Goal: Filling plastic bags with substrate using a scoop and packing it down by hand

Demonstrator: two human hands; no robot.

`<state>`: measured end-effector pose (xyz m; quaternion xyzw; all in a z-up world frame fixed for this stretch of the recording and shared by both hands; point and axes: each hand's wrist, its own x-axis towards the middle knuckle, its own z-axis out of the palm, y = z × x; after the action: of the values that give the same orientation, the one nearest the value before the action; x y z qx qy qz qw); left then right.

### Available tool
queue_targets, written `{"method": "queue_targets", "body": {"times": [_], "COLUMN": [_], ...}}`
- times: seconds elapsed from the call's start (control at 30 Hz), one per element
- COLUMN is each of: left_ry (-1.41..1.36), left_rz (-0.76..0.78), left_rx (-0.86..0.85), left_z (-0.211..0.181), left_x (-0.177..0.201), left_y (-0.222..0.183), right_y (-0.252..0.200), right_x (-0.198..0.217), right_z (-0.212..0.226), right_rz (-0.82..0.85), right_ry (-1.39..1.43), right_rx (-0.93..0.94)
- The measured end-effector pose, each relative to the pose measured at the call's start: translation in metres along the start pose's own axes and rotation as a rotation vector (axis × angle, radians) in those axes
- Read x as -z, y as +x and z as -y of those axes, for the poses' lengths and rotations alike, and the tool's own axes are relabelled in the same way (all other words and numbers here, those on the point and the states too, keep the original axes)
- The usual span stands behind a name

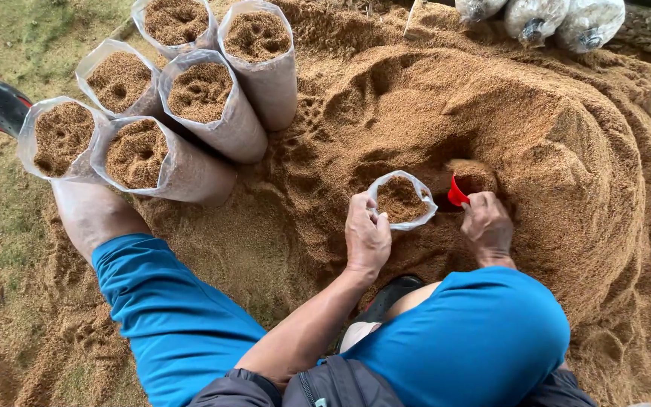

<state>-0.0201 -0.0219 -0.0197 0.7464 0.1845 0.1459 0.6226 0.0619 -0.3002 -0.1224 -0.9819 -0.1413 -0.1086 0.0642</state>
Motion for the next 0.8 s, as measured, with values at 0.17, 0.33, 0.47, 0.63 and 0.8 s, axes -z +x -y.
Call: {"method": "queue_targets", "body": {"times": [0.17, 0.33, 0.47, 0.63, 0.8], "left_ry": [0.02, 0.028, 0.054, 0.062, 0.034], "left_rz": [0.033, 0.083, 0.102, 0.109, 0.095], "left_rx": [-0.031, 0.004, -0.044, -0.081, -0.09], "left_z": [-0.019, -0.017, -0.007, -0.011, -0.016], "left_x": [0.005, 0.006, 0.005, 0.005, 0.007], "left_y": [-0.002, 0.002, 0.003, 0.002, 0.002], "right_y": [0.017, 0.033, 0.051, 0.06, 0.056], "right_x": [0.058, 0.127, 0.171, 0.129, 0.107], "right_z": [-0.007, 0.037, 0.082, 0.088, 0.109], "right_rz": [-0.308, -0.219, 0.073, 0.471, 0.61], "right_ry": [0.023, 0.304, 0.65, 1.052, 1.665], "right_rx": [0.387, 0.472, 0.494, 0.19, -0.291]}}
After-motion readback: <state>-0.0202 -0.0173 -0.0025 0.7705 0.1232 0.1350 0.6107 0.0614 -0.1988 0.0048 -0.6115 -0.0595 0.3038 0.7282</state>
